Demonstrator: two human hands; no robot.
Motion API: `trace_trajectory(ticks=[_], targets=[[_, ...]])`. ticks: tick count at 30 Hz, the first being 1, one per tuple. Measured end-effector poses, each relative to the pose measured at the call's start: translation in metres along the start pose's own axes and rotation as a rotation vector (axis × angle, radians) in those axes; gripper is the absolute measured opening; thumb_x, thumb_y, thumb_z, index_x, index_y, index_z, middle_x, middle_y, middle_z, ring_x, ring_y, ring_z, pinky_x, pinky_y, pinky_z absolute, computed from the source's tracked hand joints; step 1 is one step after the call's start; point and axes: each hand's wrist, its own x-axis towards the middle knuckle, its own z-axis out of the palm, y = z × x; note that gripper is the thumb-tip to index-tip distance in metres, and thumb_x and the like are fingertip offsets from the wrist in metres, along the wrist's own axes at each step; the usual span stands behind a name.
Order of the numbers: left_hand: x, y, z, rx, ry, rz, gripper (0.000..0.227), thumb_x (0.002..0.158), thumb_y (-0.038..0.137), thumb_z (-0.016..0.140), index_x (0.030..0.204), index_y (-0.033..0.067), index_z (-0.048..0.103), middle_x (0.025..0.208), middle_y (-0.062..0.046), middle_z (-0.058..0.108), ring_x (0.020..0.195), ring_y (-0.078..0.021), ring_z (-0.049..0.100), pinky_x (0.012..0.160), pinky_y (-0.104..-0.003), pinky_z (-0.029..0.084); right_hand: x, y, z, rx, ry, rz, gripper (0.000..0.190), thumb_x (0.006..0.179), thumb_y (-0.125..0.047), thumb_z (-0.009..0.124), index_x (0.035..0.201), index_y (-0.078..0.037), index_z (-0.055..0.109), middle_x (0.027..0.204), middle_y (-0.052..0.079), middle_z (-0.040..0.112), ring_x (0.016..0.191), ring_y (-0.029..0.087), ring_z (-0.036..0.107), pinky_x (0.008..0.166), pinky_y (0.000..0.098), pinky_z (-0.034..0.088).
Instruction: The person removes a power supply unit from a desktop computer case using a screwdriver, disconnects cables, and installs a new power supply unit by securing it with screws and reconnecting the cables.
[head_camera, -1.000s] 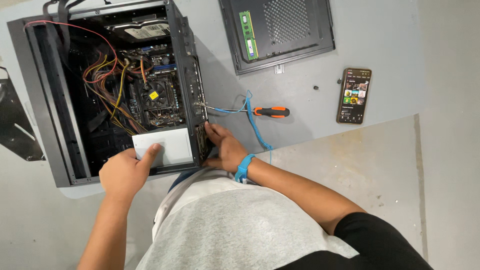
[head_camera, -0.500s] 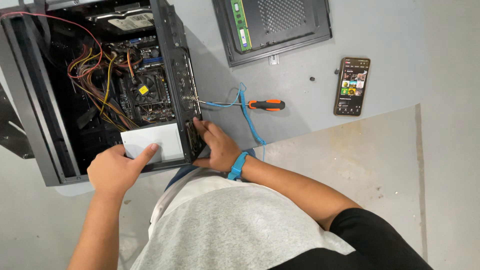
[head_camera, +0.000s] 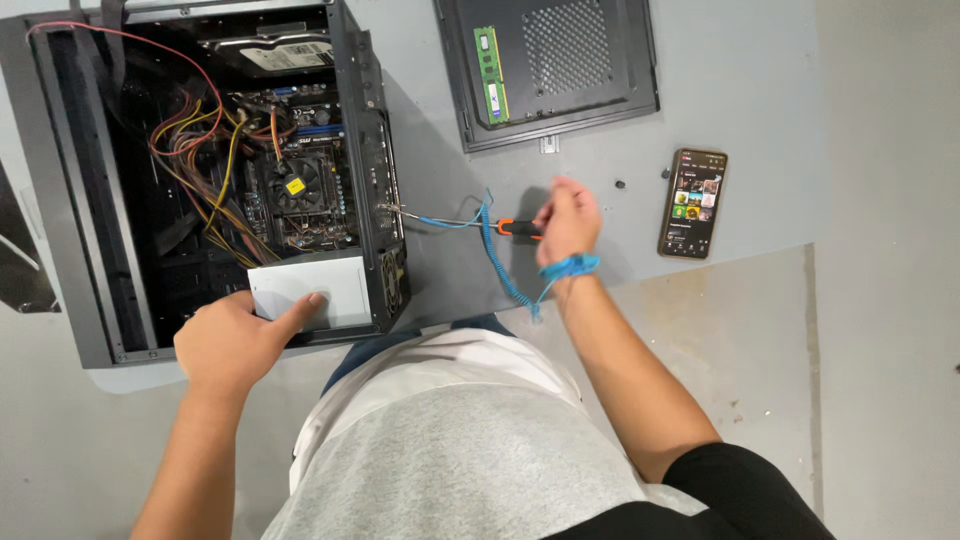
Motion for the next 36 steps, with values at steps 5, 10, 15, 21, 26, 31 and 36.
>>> trace_trajectory(ticks=[5,10,15,21,26,31,36], targets=[[-0.002,0.003,-0.006,0.060,-0.025,-0.002,0.082,0.080,0.086,0.061,0.071,0.0047,0.067,0.060,-0.016,0.063,0.066,-0.0327,0.068,0.061,-0.036,0.049,0.112,0.003,-0.011,-0.734,0.086,-0.800,0.008,0.080,-0.020,0.083,0.087,-0.017,0.081,0.067,0.004,0.064,0.071,0.020,0.065,0.072,0.0351,0.053],[0.005,0.005,-0.003,0.097,-0.077,-0.076,0.085,0.076,0.092,0.054,0.072,0.0079,0.064,0.067,-0.010,0.068,0.074,-0.0335,0.070,0.064,-0.039,0.048,0.144,-0.024,0.022,-1.142,-0.077,-1.033,0.012,0.086,-0.022,0.075,0.095,-0.025,0.082,0.093,0.000,0.063,0.089,0.027,0.063,0.081,0.0437,0.051],[0.008,0.005,-0.003,0.103,-0.099,-0.137,0.086,0.072,0.098,0.049,0.071,0.0116,0.059,0.071,-0.003,0.070,0.079,-0.0309,0.071,0.066,-0.039,0.046,0.138,-0.031,0.049,-1.302,-0.346,-0.979,0.018,0.088,-0.018,0.067,0.095,-0.023,0.083,0.097,-0.002,0.065,0.097,0.030,0.054,0.089,0.0494,0.039],[0.004,0.005,-0.009,0.090,-0.119,-0.130,0.085,0.072,0.096,0.049,0.071,0.0113,0.059,0.073,-0.004,0.070,0.081,-0.0321,0.070,0.066,-0.041,0.046,0.137,-0.024,0.060,-1.495,-0.278,-0.909,0.010,0.090,-0.025,0.076,0.084,-0.026,0.084,0.091,-0.003,0.071,0.100,0.028,0.053,0.083,0.0468,0.037],[0.005,0.010,-0.014,0.027,-0.111,-0.123,0.090,0.064,0.094,0.057,0.108,0.0152,0.055,0.078,-0.007,0.073,0.083,-0.0400,0.070,0.069,-0.044,0.047,0.086,-0.041,0.060,-0.931,-0.431,-1.259,0.013,0.104,-0.011,0.053,0.098,-0.004,0.062,0.093,0.011,0.058,0.088,0.030,0.052,0.081,0.0419,0.042],[0.001,0.025,-0.033,-0.025,-0.177,-0.104,0.114,0.066,0.081,0.062,0.164,0.0304,0.031,0.110,-0.015,0.075,0.110,-0.0444,0.067,0.090,-0.050,0.051,-0.026,-0.047,0.047,-0.719,-0.411,-0.840,0.011,0.098,-0.017,0.064,0.096,-0.009,0.071,0.092,0.005,0.070,0.085,0.019,0.063,0.079,0.0330,0.052],[0.001,0.033,-0.034,-0.081,-0.168,0.006,0.107,0.070,0.071,0.068,0.163,0.0357,0.031,0.056,-0.011,0.061,0.069,-0.0397,0.068,0.065,-0.046,0.049,-0.092,-0.018,0.028,-0.549,-0.641,-0.581,0.012,0.086,-0.006,0.076,0.095,-0.013,0.077,0.089,0.001,0.073,0.069,0.005,0.058,0.065,0.0199,0.050]])
